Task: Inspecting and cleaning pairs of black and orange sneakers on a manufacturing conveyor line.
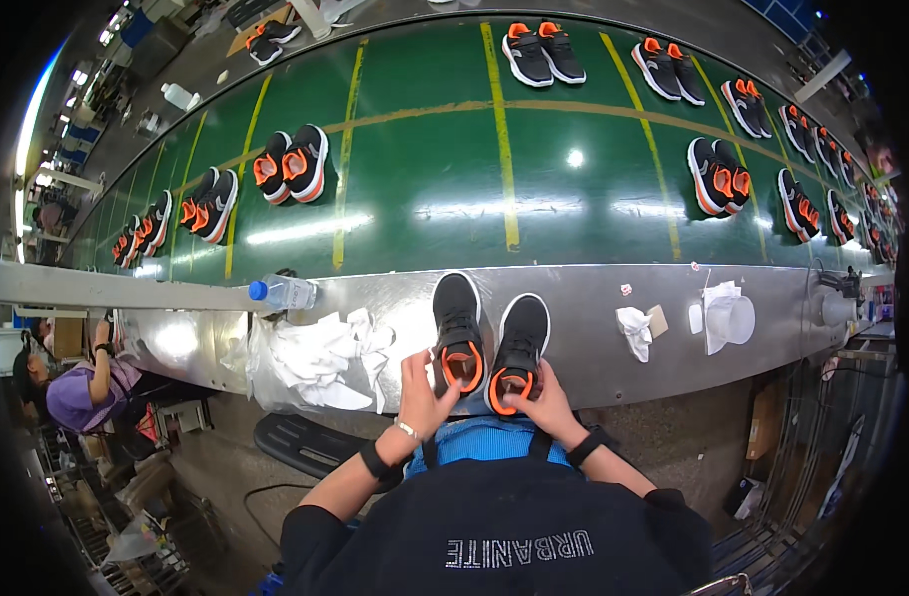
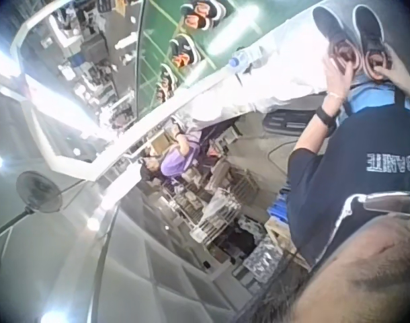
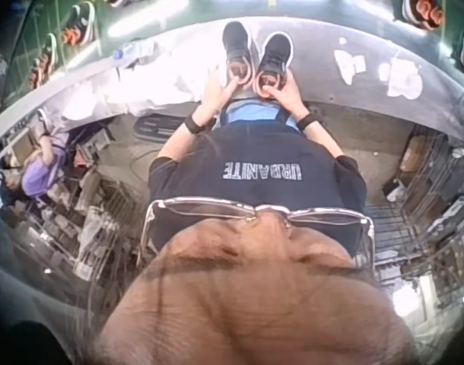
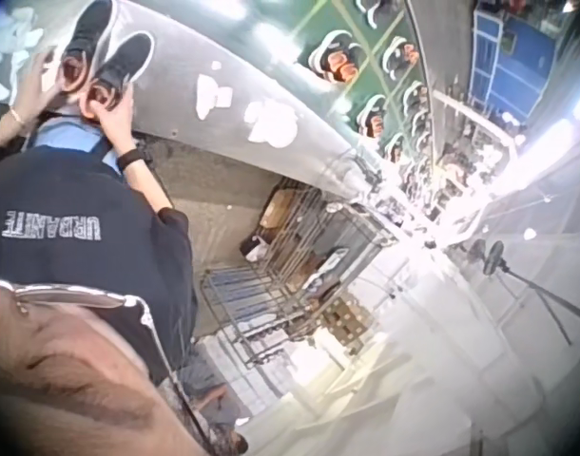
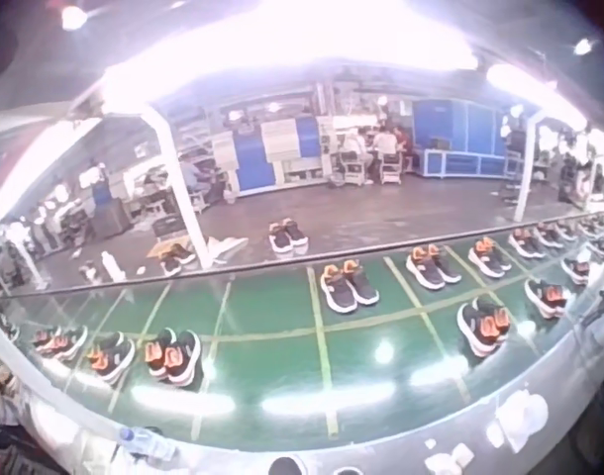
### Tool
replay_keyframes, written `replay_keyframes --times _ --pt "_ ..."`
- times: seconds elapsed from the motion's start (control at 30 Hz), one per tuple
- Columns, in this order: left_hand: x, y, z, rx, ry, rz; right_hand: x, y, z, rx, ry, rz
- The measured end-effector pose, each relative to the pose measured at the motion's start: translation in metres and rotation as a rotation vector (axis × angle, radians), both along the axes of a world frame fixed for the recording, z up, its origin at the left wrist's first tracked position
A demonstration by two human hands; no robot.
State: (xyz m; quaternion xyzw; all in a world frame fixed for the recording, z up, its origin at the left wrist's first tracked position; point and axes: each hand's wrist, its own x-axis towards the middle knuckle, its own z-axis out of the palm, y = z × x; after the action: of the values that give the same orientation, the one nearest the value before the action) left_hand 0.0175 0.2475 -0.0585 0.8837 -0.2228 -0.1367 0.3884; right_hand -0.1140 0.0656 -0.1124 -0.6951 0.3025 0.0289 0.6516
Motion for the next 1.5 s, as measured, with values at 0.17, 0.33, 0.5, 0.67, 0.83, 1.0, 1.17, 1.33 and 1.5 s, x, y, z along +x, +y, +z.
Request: replay_keyframes --times 0.17,0.33,0.5,0.67,0.83,1.0,1.17,1.33,1.5 --pt "0.026 0.000 -0.067 -0.067 0.598 0.104 0.017 0.011 -0.015 -0.019 0.016 -0.177" --pt "0.036 0.010 -0.069 -0.271 1.121 0.244 0.007 -0.025 0.011 0.567 0.035 -0.179" --pt "0.023 0.000 -0.064 -0.484 1.330 0.302 0.000 -0.035 0.006 0.701 0.026 -0.235" --pt "0.017 -0.005 -0.066 -0.540 1.379 0.312 -0.001 -0.042 0.006 0.771 0.005 -0.262" --pt "0.017 -0.006 -0.078 -0.554 1.452 0.331 -0.003 -0.045 0.007 0.739 0.007 -0.259" --pt "0.017 -0.009 -0.079 -0.572 1.470 0.343 -0.001 -0.048 0.008 0.656 0.022 -0.254" --pt "0.022 -0.018 -0.080 -0.579 1.503 0.323 -0.003 -0.049 0.003 0.654 0.025 -0.308" --pt "0.022 -0.022 -0.076 -0.608 1.569 0.310 0.014 -0.050 0.007 0.577 0.145 -0.234" --pt "0.025 -0.018 -0.063 -0.631 1.646 0.303 0.010 -0.071 0.029 0.182 0.022 0.076"
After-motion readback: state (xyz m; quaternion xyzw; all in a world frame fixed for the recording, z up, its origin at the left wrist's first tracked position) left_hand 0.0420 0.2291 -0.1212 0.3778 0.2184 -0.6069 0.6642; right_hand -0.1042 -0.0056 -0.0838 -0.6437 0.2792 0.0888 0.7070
